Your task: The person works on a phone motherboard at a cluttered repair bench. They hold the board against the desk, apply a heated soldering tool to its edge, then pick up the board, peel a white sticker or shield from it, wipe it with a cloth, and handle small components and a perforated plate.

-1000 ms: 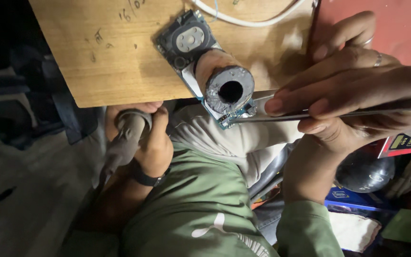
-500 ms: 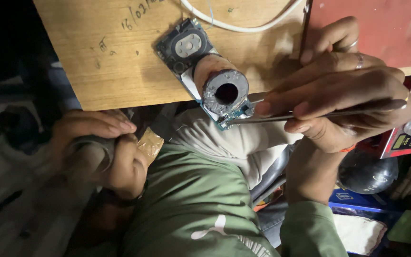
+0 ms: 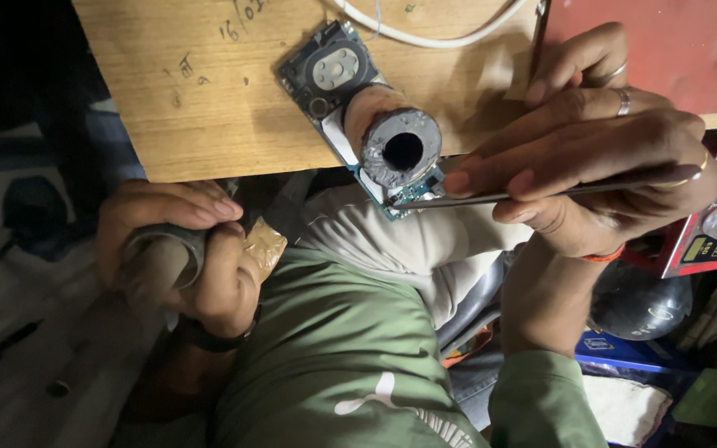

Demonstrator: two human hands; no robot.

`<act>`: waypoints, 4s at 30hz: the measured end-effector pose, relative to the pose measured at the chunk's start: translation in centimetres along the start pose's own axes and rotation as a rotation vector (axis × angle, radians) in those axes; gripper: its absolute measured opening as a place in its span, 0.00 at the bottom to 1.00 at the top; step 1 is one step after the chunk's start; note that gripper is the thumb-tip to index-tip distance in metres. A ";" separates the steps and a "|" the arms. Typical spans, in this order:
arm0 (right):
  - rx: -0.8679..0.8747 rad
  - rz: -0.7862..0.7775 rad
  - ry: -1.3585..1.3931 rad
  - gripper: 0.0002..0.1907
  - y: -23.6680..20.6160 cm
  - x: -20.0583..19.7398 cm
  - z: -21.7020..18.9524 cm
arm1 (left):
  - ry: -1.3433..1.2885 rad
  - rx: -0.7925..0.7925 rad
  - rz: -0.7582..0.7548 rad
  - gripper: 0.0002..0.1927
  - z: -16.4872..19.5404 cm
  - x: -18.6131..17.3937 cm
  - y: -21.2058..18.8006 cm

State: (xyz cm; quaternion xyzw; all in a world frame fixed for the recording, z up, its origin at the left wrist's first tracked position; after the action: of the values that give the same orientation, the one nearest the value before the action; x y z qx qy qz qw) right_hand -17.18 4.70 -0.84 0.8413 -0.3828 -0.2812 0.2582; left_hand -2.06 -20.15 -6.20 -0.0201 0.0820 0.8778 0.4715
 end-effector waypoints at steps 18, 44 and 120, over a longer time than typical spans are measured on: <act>0.022 0.019 -0.026 0.15 0.6 0.2 -0.1 | 0.011 0.074 0.014 0.08 -0.4 0.0 0.1; 0.012 0.009 -0.031 0.15 0.5 0.3 0.1 | 0.013 0.095 0.022 0.08 -0.5 0.0 -0.2; 0.022 0.010 -0.049 0.16 0.8 0.3 -0.2 | 0.121 0.151 -0.009 0.08 0.2 0.1 0.0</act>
State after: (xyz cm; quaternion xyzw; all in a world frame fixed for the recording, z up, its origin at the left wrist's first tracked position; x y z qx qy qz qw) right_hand -17.27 4.00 -0.25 0.8350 -0.3961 -0.2963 0.2407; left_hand -2.12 -20.09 -6.02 -0.0378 0.1761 0.8642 0.4698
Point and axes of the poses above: each hand's wrist, its own y-axis towards the middle knuckle, its own x-axis out of the palm, z = x × y, the point moved 8 cm from there along y, towards the middle knuckle, and after that the axes turned 9 degrees about -x, right-handed, at the moved point
